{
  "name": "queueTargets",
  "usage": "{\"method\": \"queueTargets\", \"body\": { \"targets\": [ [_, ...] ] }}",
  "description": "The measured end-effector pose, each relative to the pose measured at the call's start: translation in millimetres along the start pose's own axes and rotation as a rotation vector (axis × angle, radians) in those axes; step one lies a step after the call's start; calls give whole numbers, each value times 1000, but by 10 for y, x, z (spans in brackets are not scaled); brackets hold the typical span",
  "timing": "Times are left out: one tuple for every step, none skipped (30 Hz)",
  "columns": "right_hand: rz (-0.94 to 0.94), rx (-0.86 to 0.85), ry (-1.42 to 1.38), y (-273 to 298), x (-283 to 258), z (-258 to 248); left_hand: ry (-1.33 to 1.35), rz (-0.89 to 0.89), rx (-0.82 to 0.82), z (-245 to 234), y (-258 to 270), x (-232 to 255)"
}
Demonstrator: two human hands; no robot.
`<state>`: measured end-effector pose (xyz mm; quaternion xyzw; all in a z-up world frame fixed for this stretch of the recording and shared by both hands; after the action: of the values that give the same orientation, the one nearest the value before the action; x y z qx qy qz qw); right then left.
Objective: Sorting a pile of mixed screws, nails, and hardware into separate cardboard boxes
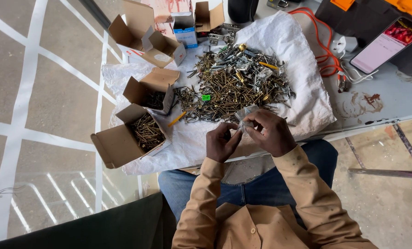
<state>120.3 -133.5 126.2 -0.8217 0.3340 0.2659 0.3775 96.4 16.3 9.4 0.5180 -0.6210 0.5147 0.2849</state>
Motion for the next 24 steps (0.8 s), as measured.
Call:
{"method": "queueTargets", "body": {
  "targets": [
    [1, -3, -2, 25, 5, 12, 0, -3, 1, -37, 7, 46],
    [4, 50, 14, 45, 17, -35, -4, -16, -21, -47, -13, 82],
    [7, 102, 30, 68, 27, -83, -8, -29, -44, -57, -33, 120],
    [4, 102, 32, 73, 40, -62, -7, -26, -42, -56, -46, 126],
    [21, 154, 55, 90, 68, -86, 3, -9, -31, -61, -57, 145],
    [40, 202, 75, 126, 88, -98, 11, 3, -20, -72, -41, 163],
    [41, 198, 74, 159, 135, -44, 11, 0, -17, -74, -25, 159],
    [177, 201, -137, 208, 346, 14, 33, -6, -12, -77, -22, 147],
    [313, 203, -349, 275, 546, 105, 56, -11, -6, -78, -20, 137],
    [313, 202, -348, 280, 584, 140, 56, -11, -5, -95, -39, 164],
    [360, 262, -584, 321, 702, 188, 154, -13, 24, -134, -53, 179],
    [406, 317, -823, 365, 810, 264, 251, -16, 54, -178, -58, 191],
    [405, 315, -824, 368, 785, 303, 250, -17, 56, -202, -51, 223],
    [430, 334, -901, 371, 794, 353, 244, -17, 37, -209, -68, 257],
    [454, 352, -979, 375, 801, 402, 237, -18, 18, -212, -86, 295],
    [447, 355, -980, 369, 765, 425, 235, -11, 17, -199, -87, 250],
    [462, 364, -991, 374, 748, 455, 246, -20, 18, -183, -89, 190],
    [484, 370, -1004, 404, 720, 503, 256, -36, 19, -174, -58, 127],
    [483, 371, -1009, 430, 804, 532, 251, -36, 17, -169, -67, 86],
    [486, 354, -1032, 462, 879, 590, 276, -53, 31, -177, -61, 25],
    [490, 337, -1054, 496, 955, 646, 300, -70, 45, -184, -56, -36],
    [486, 342, -1058, 504, 906, 629, 296, -67, 40, -216, -68, 59],
    [513, 328, -1106, 517, 869, 653, 245, -68, 53, -265, -79, 156],
    [540, 317, -1153, 536, 833, 670, 196, -68, 64, -304, -92, 254]
  ]
}}
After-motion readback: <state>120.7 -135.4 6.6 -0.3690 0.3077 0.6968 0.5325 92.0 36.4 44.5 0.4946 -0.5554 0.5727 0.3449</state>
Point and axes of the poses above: each hand's wrist, its own y-axis away from the middle knuckle, its own z-axis out of the palm, x = y × z, the point moved 9 cm from there along -y, towards the middle knuckle, and after that the axes turned 7 degrees about -x, right-handed, at the moved point
